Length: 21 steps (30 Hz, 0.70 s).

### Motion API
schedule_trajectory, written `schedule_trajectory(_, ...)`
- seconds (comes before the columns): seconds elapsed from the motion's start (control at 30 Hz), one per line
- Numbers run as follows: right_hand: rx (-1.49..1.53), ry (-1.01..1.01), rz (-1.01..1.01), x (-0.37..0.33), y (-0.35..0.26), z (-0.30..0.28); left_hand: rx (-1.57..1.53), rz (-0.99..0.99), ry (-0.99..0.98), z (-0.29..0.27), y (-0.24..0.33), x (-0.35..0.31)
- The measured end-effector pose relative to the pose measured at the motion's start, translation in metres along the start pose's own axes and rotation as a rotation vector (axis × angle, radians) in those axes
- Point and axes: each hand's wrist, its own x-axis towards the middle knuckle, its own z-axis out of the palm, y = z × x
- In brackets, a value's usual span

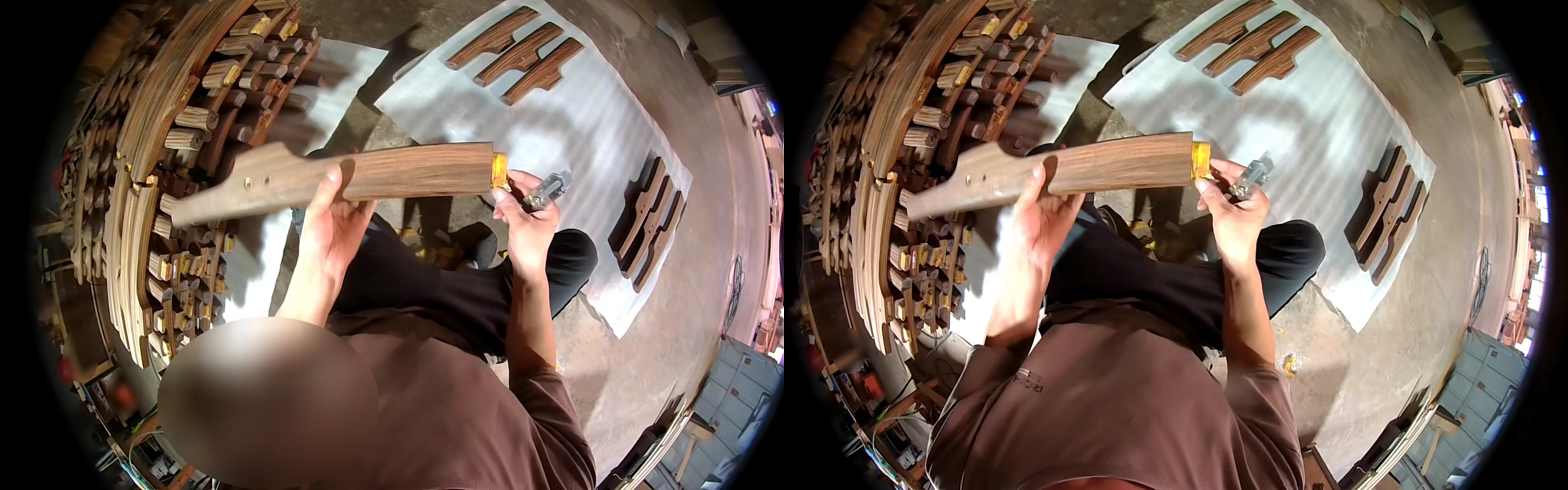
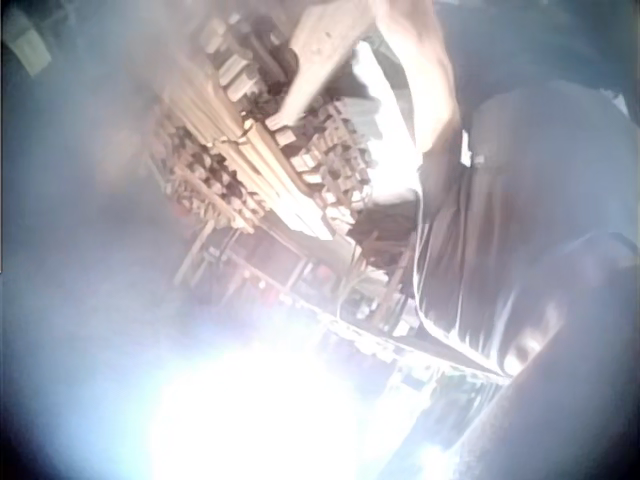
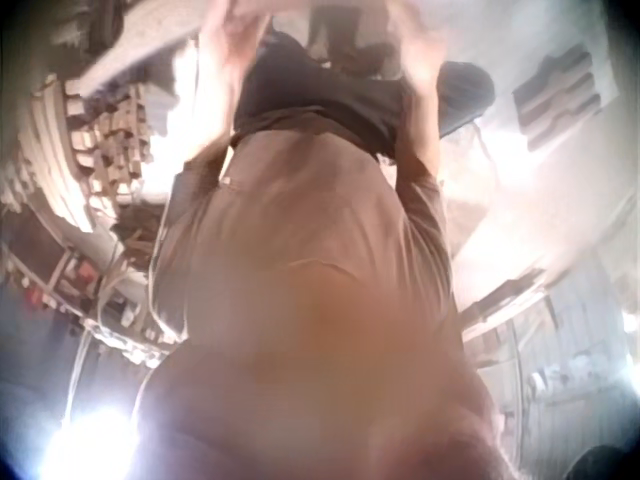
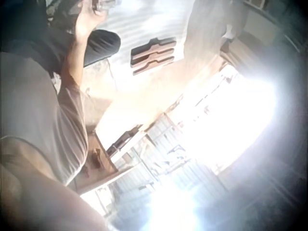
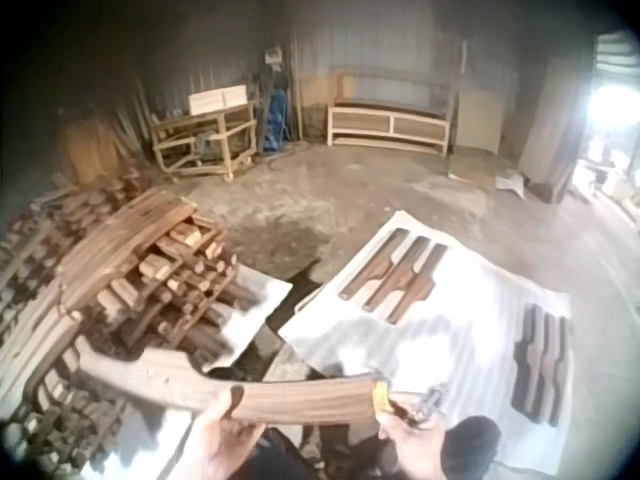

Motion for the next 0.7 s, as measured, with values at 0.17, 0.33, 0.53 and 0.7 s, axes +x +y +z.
schedule_trajectory(0.17, -0.189, -0.022, -0.082, 0.002, 0.006, 0.000, -0.181, -0.096, 0.114, -0.036, -0.015, -0.008)
schedule_trajectory(0.33, -0.210, -0.093, -0.219, 0.005, 0.013, 0.008, -0.269, -0.127, 0.170, -0.056, -0.023, -0.002)
schedule_trajectory(0.53, -0.284, -0.215, -0.251, 0.011, 0.010, 0.007, 0.145, -0.584, -0.028, -0.049, -0.007, -0.026)
schedule_trajectory(0.7, -0.577, -0.187, -0.374, 0.006, 0.000, 0.013, 1.706, 1.200, -0.388, 0.018, -0.008, -0.020)
